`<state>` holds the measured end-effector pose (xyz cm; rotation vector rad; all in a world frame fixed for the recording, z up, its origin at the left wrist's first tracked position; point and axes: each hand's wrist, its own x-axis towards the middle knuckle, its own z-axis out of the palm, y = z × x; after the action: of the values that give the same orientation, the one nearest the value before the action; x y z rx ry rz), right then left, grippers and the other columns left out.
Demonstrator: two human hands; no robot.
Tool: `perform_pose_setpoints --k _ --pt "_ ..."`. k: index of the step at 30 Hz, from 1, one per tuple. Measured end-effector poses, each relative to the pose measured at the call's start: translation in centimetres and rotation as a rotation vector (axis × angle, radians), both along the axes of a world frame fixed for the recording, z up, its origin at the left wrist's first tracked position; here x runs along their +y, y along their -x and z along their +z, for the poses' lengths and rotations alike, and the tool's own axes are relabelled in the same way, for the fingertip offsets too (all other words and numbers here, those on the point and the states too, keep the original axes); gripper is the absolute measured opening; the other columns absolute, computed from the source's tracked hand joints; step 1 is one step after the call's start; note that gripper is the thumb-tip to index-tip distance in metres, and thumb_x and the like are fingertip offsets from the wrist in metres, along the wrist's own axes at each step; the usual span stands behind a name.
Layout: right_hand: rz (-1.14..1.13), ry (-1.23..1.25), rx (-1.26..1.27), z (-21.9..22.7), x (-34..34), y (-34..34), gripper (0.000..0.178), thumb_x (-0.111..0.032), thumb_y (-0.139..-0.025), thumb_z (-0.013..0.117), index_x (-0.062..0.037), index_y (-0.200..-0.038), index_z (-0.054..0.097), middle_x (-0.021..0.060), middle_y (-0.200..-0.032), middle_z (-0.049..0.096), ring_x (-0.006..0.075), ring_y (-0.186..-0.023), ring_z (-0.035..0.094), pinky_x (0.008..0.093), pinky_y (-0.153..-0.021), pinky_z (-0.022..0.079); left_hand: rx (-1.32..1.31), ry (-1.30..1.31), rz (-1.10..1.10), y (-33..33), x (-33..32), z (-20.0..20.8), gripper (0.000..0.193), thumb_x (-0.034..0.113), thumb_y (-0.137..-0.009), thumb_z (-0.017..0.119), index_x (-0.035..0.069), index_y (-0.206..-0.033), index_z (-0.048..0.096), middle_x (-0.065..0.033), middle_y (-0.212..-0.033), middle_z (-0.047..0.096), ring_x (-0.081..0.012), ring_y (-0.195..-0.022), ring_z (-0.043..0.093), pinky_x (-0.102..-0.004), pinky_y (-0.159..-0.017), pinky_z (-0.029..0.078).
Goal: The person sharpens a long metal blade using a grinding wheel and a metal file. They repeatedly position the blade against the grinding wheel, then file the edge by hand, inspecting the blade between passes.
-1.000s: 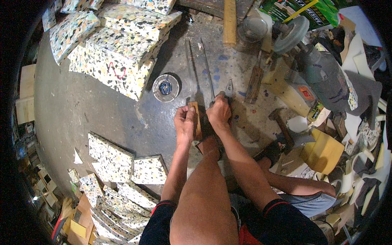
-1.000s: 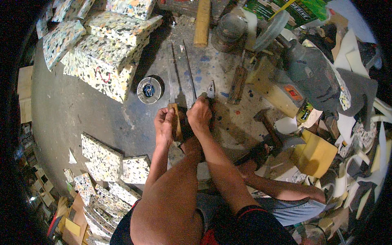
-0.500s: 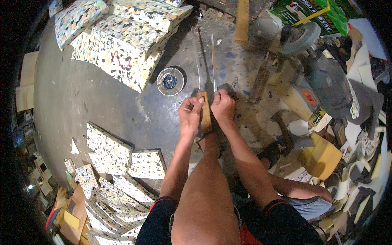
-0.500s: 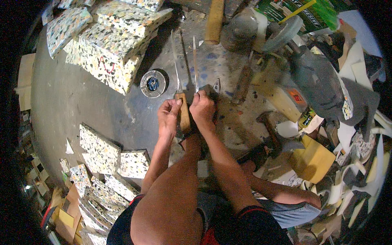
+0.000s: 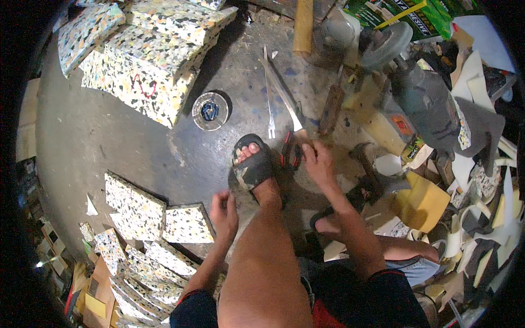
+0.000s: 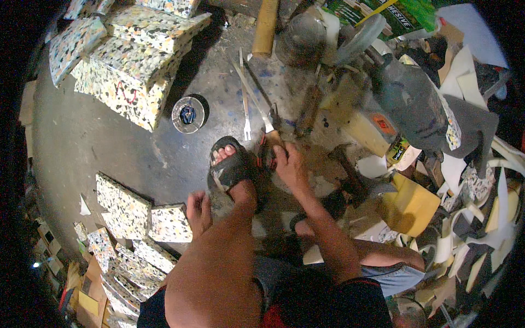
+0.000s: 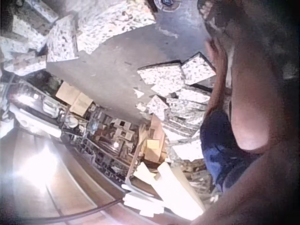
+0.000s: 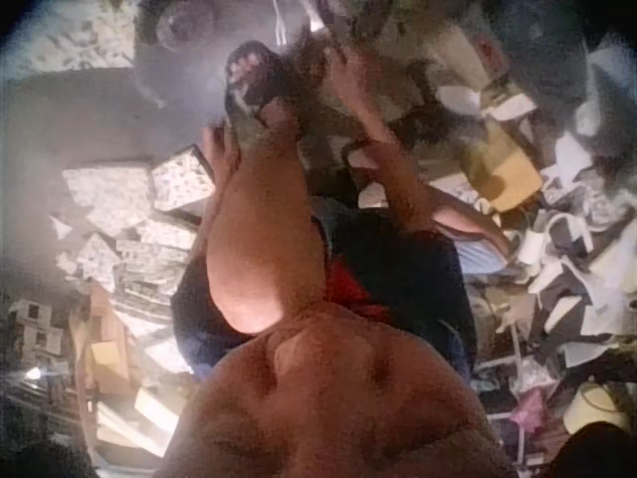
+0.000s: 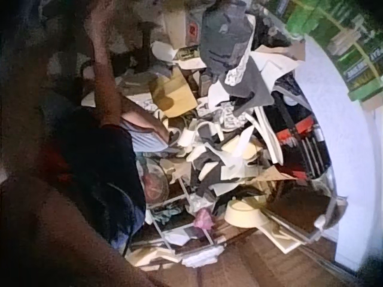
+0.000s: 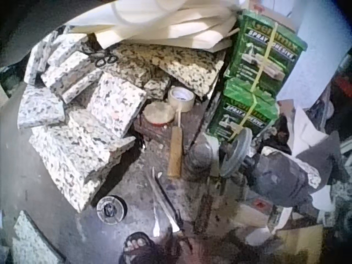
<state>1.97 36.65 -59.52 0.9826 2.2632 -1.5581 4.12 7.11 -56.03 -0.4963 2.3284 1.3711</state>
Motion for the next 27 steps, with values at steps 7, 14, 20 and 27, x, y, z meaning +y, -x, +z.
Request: perform_pose_setpoints --k 7,14,20,27 --pt "-0.014 -0.243 0.123 -2.7 1.4 -0.5 0.036 -0.029 -0.096 0.061 -0.0016 -0.118 0.067 0.0218 -0.101 0.071 0.0358 -0.094 0.069 0.0415 -0.084 0.053 -0.882 0.052 -0.159 -20.0 -15.3 1.0 0.025 0.024 -0.099 0.06 -0.001 -0.101 0.062 -0.0098 -0.091 0.064 -0.0175 -0.086 0.06 -0.0313 -0.077 0.049" --pt "-0.078 -0.283 -0.022 -1.8 1.9 -1.3 0.025 -0.025 -0.091 0.068 -0.0007 -0.096 0.073 0.0194 -0.089 0.071 0.0348 -0.086 0.069 0.0412 -0.079 0.052 -0.851 -0.081 0.011 -17.4 -14.6 -0.4 0.029 0.027 -0.098 0.062 -0.002 -0.104 0.063 -0.0103 -0.093 0.066 -0.0175 -0.086 0.061 -0.0307 -0.077 0.048" --pt "-0.101 -0.718 -0.048 -1.9 4.6 2.6 0.048 -0.043 -0.084 0.073 0.0027 -0.097 0.065 0.0258 -0.093 0.068 0.0423 -0.087 0.066 0.0506 -0.077 0.051 -0.579 -0.319 0.044 -7.0 -8.6 -1.1 0.033 0.029 -0.097 0.063 -0.003 -0.106 0.064 -0.0107 -0.095 0.067 -0.0175 -0.086 0.061 -0.0303 -0.078 0.048" --pt "-0.06 -0.563 -0.299 -2.8 6.4 6.6 0.056 -0.036 -0.085 0.072 0.0047 -0.119 0.055 0.0278 -0.102 0.068 0.0447 -0.096 0.067 0.052 -0.083 0.053 -0.195 -0.327 -0.11 4.7 0.3 1.0 0.034 0.028 -0.097 0.066 -0.003 -0.11 0.064 -0.0078 -0.097 0.069 -0.0136 -0.088 0.062 -0.028 -0.079 0.049"
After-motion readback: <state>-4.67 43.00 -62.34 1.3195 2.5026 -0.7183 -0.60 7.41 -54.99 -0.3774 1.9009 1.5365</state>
